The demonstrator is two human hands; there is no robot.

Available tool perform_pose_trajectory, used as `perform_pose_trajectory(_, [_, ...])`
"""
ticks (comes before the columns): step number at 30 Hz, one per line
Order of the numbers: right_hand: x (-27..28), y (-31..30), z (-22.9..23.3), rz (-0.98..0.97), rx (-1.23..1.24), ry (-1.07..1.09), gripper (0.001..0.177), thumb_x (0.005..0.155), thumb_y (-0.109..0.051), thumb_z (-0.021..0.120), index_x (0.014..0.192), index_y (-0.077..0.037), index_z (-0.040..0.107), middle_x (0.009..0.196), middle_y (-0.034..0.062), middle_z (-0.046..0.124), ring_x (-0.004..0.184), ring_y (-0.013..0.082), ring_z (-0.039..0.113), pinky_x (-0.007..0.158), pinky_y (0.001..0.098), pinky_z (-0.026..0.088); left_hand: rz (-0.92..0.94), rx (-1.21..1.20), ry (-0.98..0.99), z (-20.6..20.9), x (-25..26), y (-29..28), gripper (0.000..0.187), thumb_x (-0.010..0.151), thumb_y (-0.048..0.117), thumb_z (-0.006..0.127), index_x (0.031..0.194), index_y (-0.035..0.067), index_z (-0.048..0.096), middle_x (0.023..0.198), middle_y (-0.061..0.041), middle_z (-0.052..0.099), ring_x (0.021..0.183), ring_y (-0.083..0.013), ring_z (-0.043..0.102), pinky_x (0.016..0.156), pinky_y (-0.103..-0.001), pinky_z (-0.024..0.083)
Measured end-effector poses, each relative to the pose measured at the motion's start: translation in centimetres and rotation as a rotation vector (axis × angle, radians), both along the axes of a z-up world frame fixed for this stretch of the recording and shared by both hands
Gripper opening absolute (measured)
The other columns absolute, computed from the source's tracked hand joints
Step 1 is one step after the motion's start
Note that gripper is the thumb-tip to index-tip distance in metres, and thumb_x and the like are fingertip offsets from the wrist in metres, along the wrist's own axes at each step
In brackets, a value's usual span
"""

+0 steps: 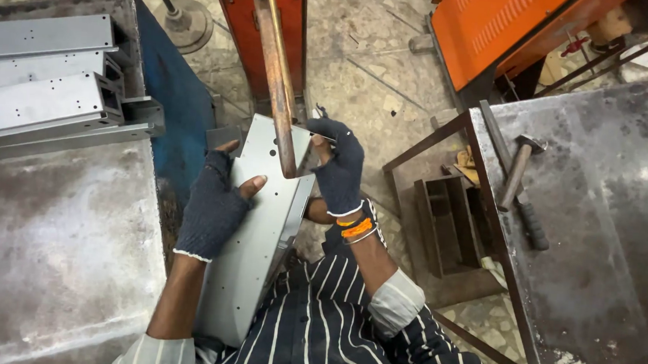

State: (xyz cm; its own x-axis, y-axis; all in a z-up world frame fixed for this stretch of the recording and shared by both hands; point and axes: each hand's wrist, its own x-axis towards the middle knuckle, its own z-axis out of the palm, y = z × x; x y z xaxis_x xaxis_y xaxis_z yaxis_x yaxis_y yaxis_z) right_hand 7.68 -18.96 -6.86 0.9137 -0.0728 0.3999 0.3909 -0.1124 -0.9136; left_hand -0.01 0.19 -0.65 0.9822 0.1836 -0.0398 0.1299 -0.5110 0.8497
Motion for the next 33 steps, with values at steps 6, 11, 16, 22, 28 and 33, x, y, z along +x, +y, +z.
perform_pose_trajectory(6, [-0.2,1.0,2.2,0.153,0.156,0.075,0.029,0.108,-0.024,0.055,0.114,0.001,0.067,0.107,0.0053,0.069,0.102,0.0136,0.064,0.094,0.0285,0.050,-0.004,0.025,0.013,0.3,0.1,-0.1,0.069,0.085,0.029,0.078,0.142,0.000,0.050,0.128,-0.025,0.066,0.116,-0.0317,0.066,0.098,-0.041,0.050])
perform_pose_trajectory(11, [0.1,0.2,1.5,0.241,0.183,0.131,0.030,0.102,-0.021,0.052,0.114,0.002,0.067,0.107,0.0072,0.070,0.104,0.0173,0.064,0.098,0.0317,0.050,0.000,-0.008,-0.005,0.4,-0.1,-0.1,0.065,0.086,0.028,0.076,0.141,0.000,0.052,0.128,-0.024,0.067,0.118,-0.0326,0.066,0.099,-0.041,0.049])
perform_pose_trajectory(16, [0.5,-1.3,1.2,0.458,0.147,0.116,0.048,0.090,-0.026,0.057,0.128,0.003,0.060,0.124,0.0106,0.064,0.120,0.0220,0.061,0.110,0.0346,0.045,0.002,0.022,-0.013,0.4,-0.1,-0.4,0.066,0.087,0.028,0.077,0.141,0.001,0.052,0.129,-0.025,0.065,0.118,-0.0340,0.064,0.099,-0.042,0.049])
perform_pose_trajectory(22, [-0.3,-2.5,2.0,0.571,0.088,0.006,0.074,0.097,-0.053,0.068,0.146,0.000,0.052,0.141,0.0112,0.059,0.138,0.0231,0.056,0.123,0.0370,0.042,0.001,-0.010,-0.035,0.4,0.0,-0.3,0.061,0.087,0.026,0.075,0.138,0.001,0.054,0.128,-0.023,0.067,0.118,-0.0322,0.066,0.100,-0.041,0.049])
perform_pose_trajectory(28, [-1.2,-1.9,0.9,0.468,-0.143,-0.018,0.086,0.082,-0.034,0.084,0.151,-0.002,0.045,0.150,0.0146,0.052,0.142,0.0278,0.051,0.122,0.0404,0.040,0.061,-0.046,0.166,2.3,0.1,-0.9,0.055,0.086,0.028,0.073,0.134,0.005,0.060,0.109,-0.020,0.074,0.097,-0.0289,0.074,0.089,-0.039,0.054])
perform_pose_trajectory(33, [-1.3,-0.1,0.2,0.118,-0.320,-0.056,0.072,0.077,-0.017,0.089,0.138,-0.006,0.053,0.127,0.0139,0.066,0.122,0.0269,0.068,0.106,0.0379,0.055,0.062,-0.136,0.053,1.6,0.5,-0.6,0.048,0.086,0.020,0.073,0.128,0.001,0.062,0.104,-0.016,0.074,0.089,-0.0209,0.072,0.080,-0.035,0.056])
